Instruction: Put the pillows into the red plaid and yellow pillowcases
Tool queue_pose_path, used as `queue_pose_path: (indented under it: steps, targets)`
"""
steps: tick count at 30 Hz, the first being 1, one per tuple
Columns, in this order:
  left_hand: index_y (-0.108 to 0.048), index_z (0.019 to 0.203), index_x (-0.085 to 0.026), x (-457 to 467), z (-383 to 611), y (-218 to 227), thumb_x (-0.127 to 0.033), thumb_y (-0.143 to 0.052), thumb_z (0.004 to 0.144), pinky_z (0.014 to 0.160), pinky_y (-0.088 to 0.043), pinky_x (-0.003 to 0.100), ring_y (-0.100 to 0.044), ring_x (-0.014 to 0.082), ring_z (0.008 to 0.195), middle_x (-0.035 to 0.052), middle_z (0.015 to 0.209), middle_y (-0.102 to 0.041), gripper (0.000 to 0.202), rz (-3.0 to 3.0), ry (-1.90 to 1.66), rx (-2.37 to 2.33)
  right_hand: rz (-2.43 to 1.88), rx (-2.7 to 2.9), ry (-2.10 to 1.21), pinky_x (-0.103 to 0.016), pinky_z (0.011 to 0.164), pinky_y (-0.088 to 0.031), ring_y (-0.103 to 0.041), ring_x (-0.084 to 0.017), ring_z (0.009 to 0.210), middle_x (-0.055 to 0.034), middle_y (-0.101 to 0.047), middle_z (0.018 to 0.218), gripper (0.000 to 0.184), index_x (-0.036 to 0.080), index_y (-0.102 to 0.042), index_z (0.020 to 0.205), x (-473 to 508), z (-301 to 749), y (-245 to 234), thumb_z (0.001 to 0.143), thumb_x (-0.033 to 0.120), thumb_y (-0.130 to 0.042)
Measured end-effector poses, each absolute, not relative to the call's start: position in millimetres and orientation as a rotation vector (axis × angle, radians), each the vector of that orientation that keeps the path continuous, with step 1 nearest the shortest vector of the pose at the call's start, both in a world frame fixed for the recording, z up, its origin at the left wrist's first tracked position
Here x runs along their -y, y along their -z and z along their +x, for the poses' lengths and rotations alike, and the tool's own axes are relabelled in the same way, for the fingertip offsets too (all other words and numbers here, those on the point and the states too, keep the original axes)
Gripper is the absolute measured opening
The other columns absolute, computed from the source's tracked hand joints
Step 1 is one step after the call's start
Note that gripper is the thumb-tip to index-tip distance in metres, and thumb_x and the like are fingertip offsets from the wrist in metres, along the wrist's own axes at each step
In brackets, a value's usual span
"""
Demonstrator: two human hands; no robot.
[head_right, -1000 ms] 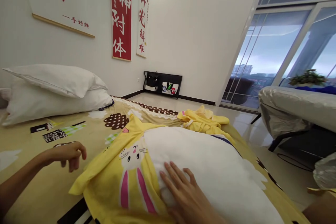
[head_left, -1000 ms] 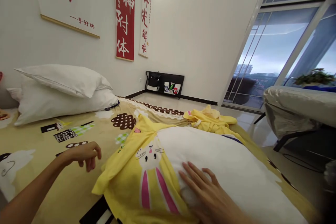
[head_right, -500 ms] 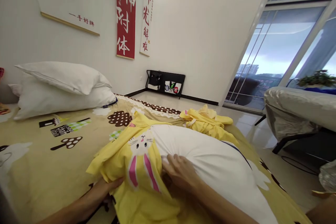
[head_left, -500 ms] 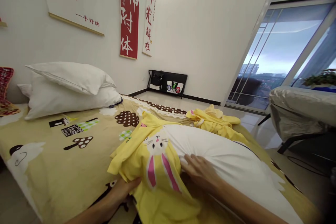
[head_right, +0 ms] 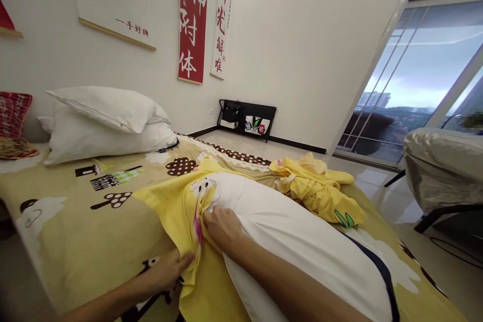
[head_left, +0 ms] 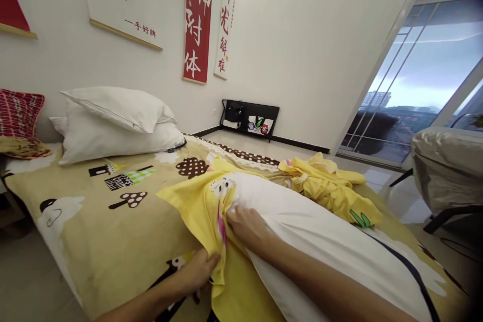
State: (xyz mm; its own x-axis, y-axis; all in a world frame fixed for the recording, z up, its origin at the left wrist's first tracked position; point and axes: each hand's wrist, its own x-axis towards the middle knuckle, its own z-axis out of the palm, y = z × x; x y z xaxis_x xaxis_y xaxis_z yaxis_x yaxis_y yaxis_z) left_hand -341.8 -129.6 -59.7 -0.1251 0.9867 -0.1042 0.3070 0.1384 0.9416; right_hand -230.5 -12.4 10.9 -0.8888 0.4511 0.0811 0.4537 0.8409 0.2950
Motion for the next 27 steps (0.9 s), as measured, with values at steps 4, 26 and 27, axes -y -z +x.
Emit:
queue_pose_path:
  steps: [4, 26, 27]
  targets:
    - [-0.061, 0.094, -0.017, 132, -334, 43, -0.051, -0.041, 0.085, 0.088, -0.046, 0.037, -0.061, 0.0256, 0.093, 0.0091, 0.098, -0.068, 0.04, 1.42, -0.836, -1.518, -0.713, 3.018, 0.464, -0.03, 0.056, -0.047, -0.065, -0.023, 0.075, -0.0138, -0.065, 0.09, 0.025, 0.013, -0.062, 0.097, 9, -240, -8, 0.09, 0.011, -0.038]
    - [-0.062, 0.09, -0.015, 125, -339, 30, -0.059, -0.037, 0.086, 0.074, -0.046, 0.039, -0.063, 0.0296, 0.083, 0.0142, 0.089, -0.068, 0.051, 1.978, -0.666, -2.138, -0.568, 2.445, 1.066, -0.062, 0.092, -0.033, -0.036, -0.043, 0.127, -0.0148, -0.047, 0.138, 0.075, 0.023, -0.028, 0.146, 62, -95, 49, 0.074, 0.016, -0.046]
    - [-0.063, 0.089, -0.014, 123, -333, 29, -0.061, -0.036, 0.086, 0.071, -0.045, 0.039, -0.064, 0.0308, 0.081, 0.0152, 0.086, -0.068, 0.054, 1.963, -0.656, -2.145, -0.607, 2.452, 1.088, -0.061, 0.089, -0.035, -0.041, -0.042, 0.123, -0.0152, -0.05, 0.135, 0.074, 0.025, -0.027, 0.147, 61, -89, 54, 0.075, 0.014, -0.044]
